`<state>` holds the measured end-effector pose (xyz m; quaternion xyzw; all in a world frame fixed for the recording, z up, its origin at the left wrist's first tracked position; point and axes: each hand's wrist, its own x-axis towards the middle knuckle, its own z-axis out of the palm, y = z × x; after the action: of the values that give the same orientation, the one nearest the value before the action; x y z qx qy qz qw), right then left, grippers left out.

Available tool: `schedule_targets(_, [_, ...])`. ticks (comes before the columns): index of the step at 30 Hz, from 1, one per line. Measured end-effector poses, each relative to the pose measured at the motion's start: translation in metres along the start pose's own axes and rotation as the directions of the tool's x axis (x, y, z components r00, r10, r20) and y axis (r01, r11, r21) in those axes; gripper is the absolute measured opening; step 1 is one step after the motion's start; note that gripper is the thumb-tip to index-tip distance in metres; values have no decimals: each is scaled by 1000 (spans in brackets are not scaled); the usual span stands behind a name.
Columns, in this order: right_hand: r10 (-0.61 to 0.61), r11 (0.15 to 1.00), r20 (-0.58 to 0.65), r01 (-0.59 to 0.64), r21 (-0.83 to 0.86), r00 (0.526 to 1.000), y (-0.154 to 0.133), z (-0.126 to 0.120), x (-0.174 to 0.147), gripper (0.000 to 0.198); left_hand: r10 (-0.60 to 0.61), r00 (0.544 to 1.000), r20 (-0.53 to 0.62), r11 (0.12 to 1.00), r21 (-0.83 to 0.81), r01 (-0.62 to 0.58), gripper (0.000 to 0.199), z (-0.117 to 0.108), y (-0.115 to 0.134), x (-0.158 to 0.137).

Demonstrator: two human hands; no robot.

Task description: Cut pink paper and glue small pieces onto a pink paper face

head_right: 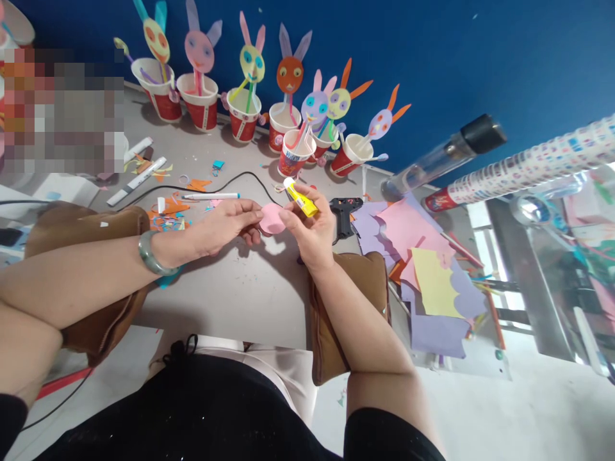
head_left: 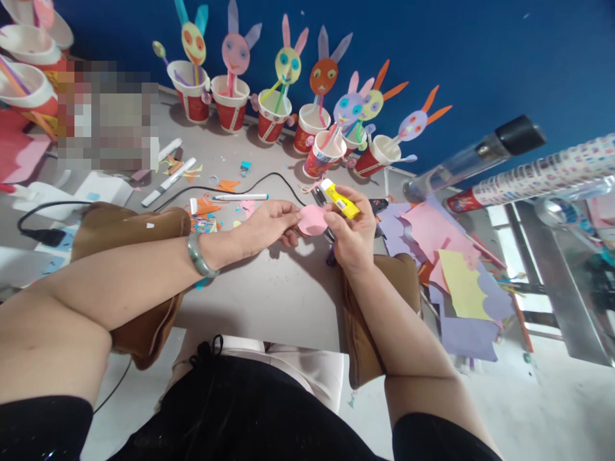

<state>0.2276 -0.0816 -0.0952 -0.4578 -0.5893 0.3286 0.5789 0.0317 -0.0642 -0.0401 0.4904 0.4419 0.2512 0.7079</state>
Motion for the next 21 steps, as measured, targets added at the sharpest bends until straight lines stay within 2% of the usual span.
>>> schedule_targets(3, [-2, 999, 18, 2, -40, 1000, -4, 0, -2, 54, 33, 999, -10, 999, 7, -33, 26, 0, 1, -1])
schedule_targets(11, [-51, 986, -46, 43, -161, 998, -4, 1, -5, 42, 41, 999, -17, 998, -37, -41, 25, 1, 1, 0])
schedule_targets(15, [-75, 982, -58, 63, -180, 996, -3, 1, -5, 41, -6, 1000, -24, 999, -46, 5, 25, 3, 4, -2])
schedule_targets(21, [-44, 991, 2, 44, -128, 999, -1, 1, -7, 47, -15, 1000, -15, 997, -76, 13, 24, 3, 5, -2])
